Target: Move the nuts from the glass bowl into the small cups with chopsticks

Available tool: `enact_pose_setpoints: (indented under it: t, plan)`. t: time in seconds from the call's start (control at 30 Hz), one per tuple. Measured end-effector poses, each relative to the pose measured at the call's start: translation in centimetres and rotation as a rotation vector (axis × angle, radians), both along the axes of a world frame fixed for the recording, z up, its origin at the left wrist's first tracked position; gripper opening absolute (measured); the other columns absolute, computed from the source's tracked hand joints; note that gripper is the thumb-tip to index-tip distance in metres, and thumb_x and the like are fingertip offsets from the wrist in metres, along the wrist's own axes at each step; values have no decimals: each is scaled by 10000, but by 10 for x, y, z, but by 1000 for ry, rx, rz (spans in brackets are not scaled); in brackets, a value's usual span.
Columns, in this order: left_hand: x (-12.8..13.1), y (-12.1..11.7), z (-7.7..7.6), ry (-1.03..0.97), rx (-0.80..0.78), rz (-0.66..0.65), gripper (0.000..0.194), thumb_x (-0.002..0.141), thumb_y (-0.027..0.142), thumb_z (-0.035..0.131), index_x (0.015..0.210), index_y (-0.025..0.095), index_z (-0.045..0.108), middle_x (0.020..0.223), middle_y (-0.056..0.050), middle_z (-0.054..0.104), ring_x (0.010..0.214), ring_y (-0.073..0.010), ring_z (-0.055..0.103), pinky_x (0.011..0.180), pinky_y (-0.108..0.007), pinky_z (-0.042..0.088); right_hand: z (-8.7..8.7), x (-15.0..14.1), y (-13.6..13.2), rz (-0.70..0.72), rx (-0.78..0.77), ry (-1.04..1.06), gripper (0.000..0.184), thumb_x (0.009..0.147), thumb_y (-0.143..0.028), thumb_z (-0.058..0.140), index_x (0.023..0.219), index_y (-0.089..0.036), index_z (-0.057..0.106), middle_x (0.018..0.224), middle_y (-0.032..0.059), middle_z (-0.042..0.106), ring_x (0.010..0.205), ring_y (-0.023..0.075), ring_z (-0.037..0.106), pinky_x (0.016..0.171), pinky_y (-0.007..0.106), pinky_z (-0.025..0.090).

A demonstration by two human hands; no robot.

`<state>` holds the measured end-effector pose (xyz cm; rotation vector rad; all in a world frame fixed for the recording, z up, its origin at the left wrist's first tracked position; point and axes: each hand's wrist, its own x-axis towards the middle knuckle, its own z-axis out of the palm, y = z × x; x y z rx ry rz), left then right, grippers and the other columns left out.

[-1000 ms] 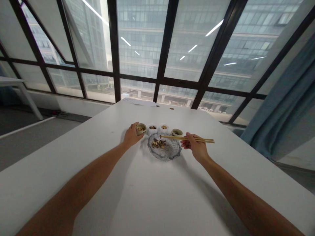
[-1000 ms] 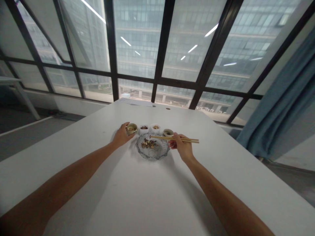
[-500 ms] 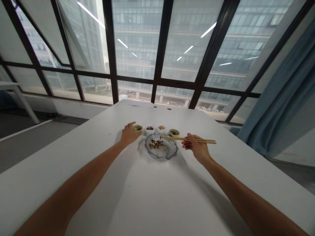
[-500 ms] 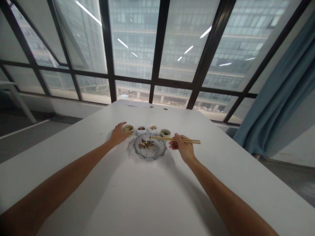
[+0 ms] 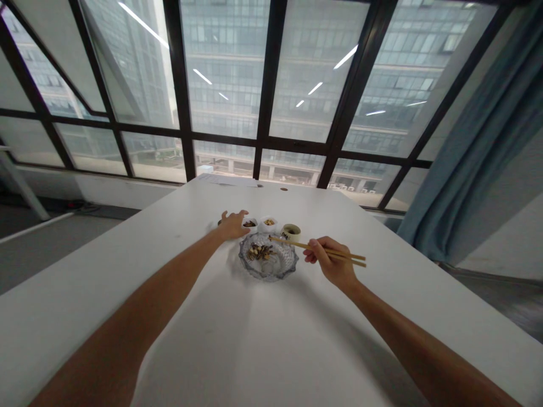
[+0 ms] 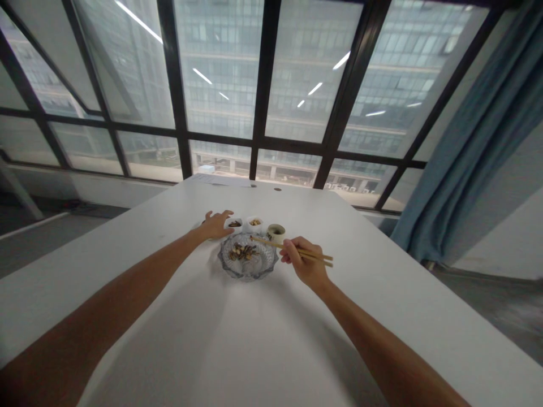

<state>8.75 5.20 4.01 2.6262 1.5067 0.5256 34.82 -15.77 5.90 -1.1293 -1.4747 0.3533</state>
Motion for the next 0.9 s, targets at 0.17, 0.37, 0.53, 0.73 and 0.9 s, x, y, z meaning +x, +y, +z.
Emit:
enact_pose_setpoints:
  t: [0.17, 0.37, 0.53, 0.73, 0.9]
  plan:
    - [-6, -2, 0, -67, 60, -68, 726, 751, 465, 750, 1384, 277, 450, 1317, -92, 690, 1312, -304, 571, 1190, -556, 204, 6, -17, 36, 14, 16, 272, 521, 794, -714, 717, 725, -203, 647, 621, 62, 727, 457, 179, 651, 420, 283, 541]
    - [-9, -7, -2, -87, 87, -55, 727, 740, 475, 760, 1375, 280, 467, 1289, -78, 703, 1291, -302, 589, 1188, -528, 216, 6, -46, 76, 77, -18, 250, 556, 775, -758, 692, 713, -208, 640, 639, 56, 721, 492, 171, 655, 450, 272, 550]
    - [-10, -7, -6, -78, 87, -48, 683, 784, 526, 707, 1377, 291, 461, 1282, -64, 712, 1279, -290, 594, 1189, -523, 213, 9, -49, 87, 89, -66, 270, 594, 714, -786, 725, 729, -196, 658, 654, 55, 724, 507, 165, 663, 434, 247, 544]
    - [-18, -7, -10, -76, 106, -43, 633, 814, 489, 670, 1383, 283, 483, 1363, -81, 664, 1309, -314, 560, 1195, -546, 209, 20, -30, 58, 61, -47, 189, 604, 768, -798, 670, 700, -199, 638, 581, 54, 694, 426, 145, 599, 381, 238, 494]
    - [-38, -24, -20, -130, 203, -23, 528, 851, 445, 644, 1339, 265, 552, 1390, -106, 631, 1344, -313, 527, 1201, -519, 248, 7, -29, 45, 114, -148, 104, 606, 775, -803, 656, 695, -203, 639, 561, 41, 675, 399, 149, 588, 349, 238, 475]
